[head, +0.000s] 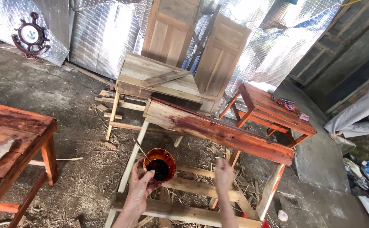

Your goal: Applying wood stain to a wooden frame using a brush and a small bowl of stain.

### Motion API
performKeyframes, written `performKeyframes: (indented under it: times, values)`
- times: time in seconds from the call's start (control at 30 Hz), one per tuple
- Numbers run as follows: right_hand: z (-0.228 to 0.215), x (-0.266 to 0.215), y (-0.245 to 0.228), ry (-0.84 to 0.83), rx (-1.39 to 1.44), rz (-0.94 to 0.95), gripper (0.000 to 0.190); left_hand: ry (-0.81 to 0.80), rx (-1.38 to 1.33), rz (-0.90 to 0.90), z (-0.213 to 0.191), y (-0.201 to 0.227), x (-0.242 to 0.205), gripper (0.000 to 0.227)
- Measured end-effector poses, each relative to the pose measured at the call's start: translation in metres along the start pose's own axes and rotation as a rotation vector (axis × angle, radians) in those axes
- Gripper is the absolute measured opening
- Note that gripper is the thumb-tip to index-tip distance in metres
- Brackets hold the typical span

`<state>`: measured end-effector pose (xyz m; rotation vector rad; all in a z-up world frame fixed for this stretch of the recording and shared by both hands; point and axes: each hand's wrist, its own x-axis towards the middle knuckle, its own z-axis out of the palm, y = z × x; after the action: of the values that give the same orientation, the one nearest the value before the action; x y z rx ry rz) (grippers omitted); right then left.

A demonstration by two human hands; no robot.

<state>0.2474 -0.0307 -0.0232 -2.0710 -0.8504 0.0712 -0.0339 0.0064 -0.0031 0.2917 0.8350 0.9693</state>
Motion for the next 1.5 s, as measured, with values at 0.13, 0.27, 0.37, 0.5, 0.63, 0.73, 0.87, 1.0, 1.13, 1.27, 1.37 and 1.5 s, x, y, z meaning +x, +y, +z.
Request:
performKeyframes:
  times: [0.13, 0.27, 0.37, 0.5, 0.63, 0.73, 0.87, 1.0, 1.13, 1.27, 1.37, 1.5]
  values:
    - [-0.008, 0.003, 0.005, 0.126, 0.207, 0.237, 0.018, 0.013, -0.012, -0.019, -0.001, 0.001, -0.002, 0.065]
    - [0.022, -0.039, -0.039, -0.129, 0.085, 0.051, 0.025, -0.021, -0.057, -0.005, -0.004, -0.007, 0.006, 0.064]
    - [0.019, -0.049, -0.046, -0.194, 0.122, 0.042, 0.022, -0.027, -0.075, -0.001, -0.004, -0.006, 0.003, 0.065]
    - [-0.002, -0.016, 0.020, -0.016, -0.044, 0.101, 0.022, 0.013, -0.027, -0.024, -0.003, 0.001, -0.004, 0.066]
    - [-0.006, -0.008, 0.040, 0.204, 0.336, 0.208, 0.019, 0.028, 0.007, -0.051, -0.003, 0.005, -0.007, 0.071]
    - [0.010, -0.015, 0.015, 0.153, 0.261, 0.161, 0.023, 0.028, 0.023, -0.036, -0.007, 0.001, -0.002, 0.069]
    - [0.027, -0.015, -0.028, -0.046, -0.012, -0.141, 0.024, -0.008, 0.019, -0.034, -0.007, 0.009, -0.003, 0.067]
    - [0.013, -0.007, -0.048, 0.028, -0.042, 0.054, 0.038, -0.027, 0.023, 0.000, -0.012, 0.012, -0.003, 0.065]
    - [0.029, -0.022, -0.082, 0.002, 0.205, 0.216, 0.026, -0.048, -0.009, 0.011, -0.014, 0.016, -0.003, 0.064]
    - [0.061, -0.030, -0.091, -0.152, 0.197, -0.036, 0.027, -0.047, -0.037, 0.008, -0.019, 0.017, -0.006, 0.063]
    - [0.040, -0.044, -0.119, -0.217, 0.127, 0.066, 0.035, -0.043, -0.002, 0.041, -0.025, 0.027, -0.013, 0.064]
    - [0.015, -0.020, -0.063, -0.102, -0.007, 0.142, 0.044, -0.005, -0.034, 0.002, -0.034, 0.039, -0.014, 0.063]
